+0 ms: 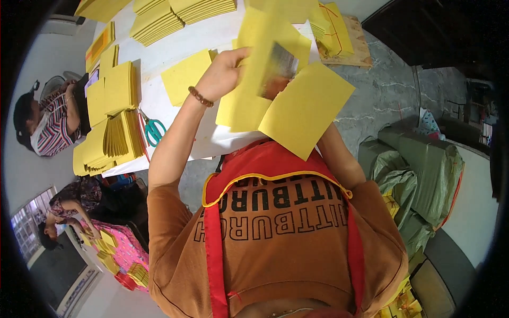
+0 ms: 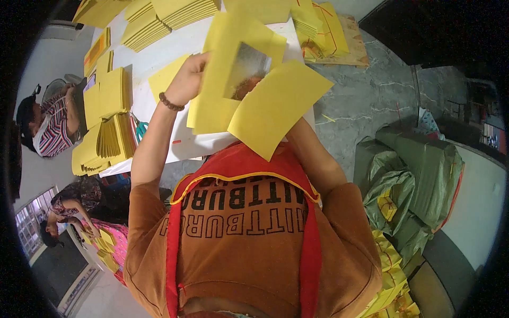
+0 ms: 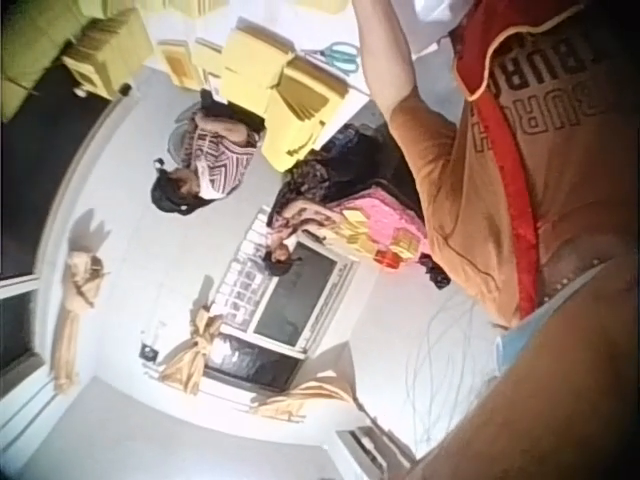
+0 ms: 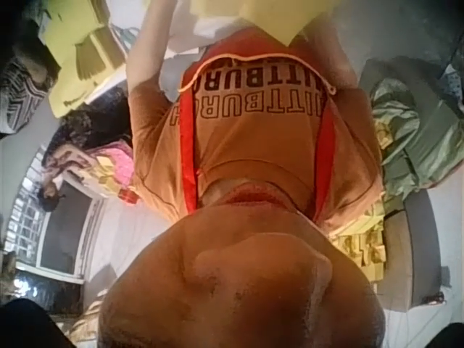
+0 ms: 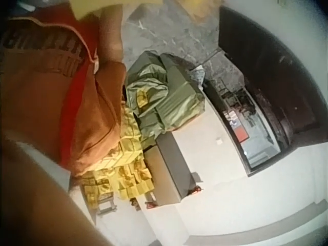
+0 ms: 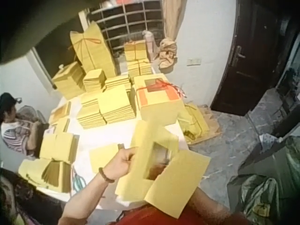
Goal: Folding individual sheets of yellow paper and stacking them into organized bundles.
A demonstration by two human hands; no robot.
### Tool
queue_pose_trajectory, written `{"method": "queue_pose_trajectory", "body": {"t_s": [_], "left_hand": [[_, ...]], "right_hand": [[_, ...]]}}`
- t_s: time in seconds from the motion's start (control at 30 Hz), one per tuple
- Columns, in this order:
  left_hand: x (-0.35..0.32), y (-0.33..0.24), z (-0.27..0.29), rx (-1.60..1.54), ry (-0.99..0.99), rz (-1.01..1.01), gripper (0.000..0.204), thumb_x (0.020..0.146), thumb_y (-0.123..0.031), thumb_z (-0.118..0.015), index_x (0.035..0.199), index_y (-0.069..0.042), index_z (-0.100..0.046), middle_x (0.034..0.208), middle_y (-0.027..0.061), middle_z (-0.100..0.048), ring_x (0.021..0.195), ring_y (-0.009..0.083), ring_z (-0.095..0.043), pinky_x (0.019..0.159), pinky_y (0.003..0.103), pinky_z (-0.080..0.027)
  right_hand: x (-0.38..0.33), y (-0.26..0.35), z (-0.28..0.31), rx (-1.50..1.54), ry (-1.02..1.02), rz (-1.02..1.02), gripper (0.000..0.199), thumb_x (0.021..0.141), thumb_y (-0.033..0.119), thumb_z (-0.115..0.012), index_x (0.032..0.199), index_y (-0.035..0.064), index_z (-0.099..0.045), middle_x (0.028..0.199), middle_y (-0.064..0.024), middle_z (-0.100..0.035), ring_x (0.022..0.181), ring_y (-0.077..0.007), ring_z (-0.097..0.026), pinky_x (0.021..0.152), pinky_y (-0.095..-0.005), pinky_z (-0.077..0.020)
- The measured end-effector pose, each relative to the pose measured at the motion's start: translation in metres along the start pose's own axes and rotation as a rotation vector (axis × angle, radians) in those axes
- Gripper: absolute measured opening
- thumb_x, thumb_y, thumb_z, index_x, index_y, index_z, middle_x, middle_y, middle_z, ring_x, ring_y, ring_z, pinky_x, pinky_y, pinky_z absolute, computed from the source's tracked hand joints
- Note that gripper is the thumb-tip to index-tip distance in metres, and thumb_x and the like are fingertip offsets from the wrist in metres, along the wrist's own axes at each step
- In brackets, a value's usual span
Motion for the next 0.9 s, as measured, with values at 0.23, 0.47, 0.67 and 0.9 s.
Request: {"method": "queue_pose_trajectory", "body": {"t_s": [0.23,0.47,0.67,0.9], "left_hand": [[-0.01,0.022,-0.002,-0.28,-0.059,0.226,0.035,0.086,-0.021,-0.048,0.112,0.001,-0.052,0.105,0.0056,-0.058,0.097,0.0098,-0.051,0.084,0.025,-0.04],[-0.01,0.032,-0.009,0.025,-0.244,-0.102,0.064,0.08,-0.031,-0.057,0.13,0.001,-0.03,0.129,0.0144,-0.039,0.118,0.0226,-0.037,0.098,0.03,-0.025],[-0.045,-0.036,-0.067,0.561,-0.334,-0.459,0.068,0.069,-0.025,-0.063,0.129,-0.01,-0.034,0.128,0.0227,-0.034,0.105,0.038,-0.042,0.084,0.046,-0.035],[-0.045,-0.032,-0.115,0.989,-0.249,-0.46,0.069,0.065,-0.02,-0.063,0.128,-0.013,-0.035,0.121,0.019,-0.043,0.103,0.032,-0.046,0.079,0.041,-0.042]], "right_hand": [[0.004,0.001,0.008,-0.094,-0.002,0.009,0.03,0.083,0.005,-0.043,0.113,0.0039,-0.042,0.1,-0.009,-0.054,0.088,-0.0196,-0.056,0.077,-0.0323,-0.0479],[0.007,-0.005,0.008,-0.198,-0.005,0.011,0.03,0.083,0.005,-0.044,0.112,0.0037,-0.042,0.099,-0.009,-0.054,0.088,-0.0196,-0.056,0.076,-0.0321,-0.0479],[0.013,-0.001,0.015,-0.305,-0.01,0.011,0.03,0.083,0.005,-0.044,0.112,0.0036,-0.042,0.099,-0.009,-0.054,0.088,-0.0196,-0.056,0.076,-0.032,-0.0479],[0.017,0.002,0.025,-0.427,-0.003,0.003,0.03,0.082,0.005,-0.045,0.112,0.0034,-0.042,0.099,-0.009,-0.054,0.087,-0.0196,-0.056,0.076,-0.0318,-0.0479]]}}
Point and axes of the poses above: each hand's wrist, its own x-axis towards the middle knuckle, its own z-axis out of the back of the hand, y = z × x, the point moved 4 cm from there along x, towards the middle knuckle
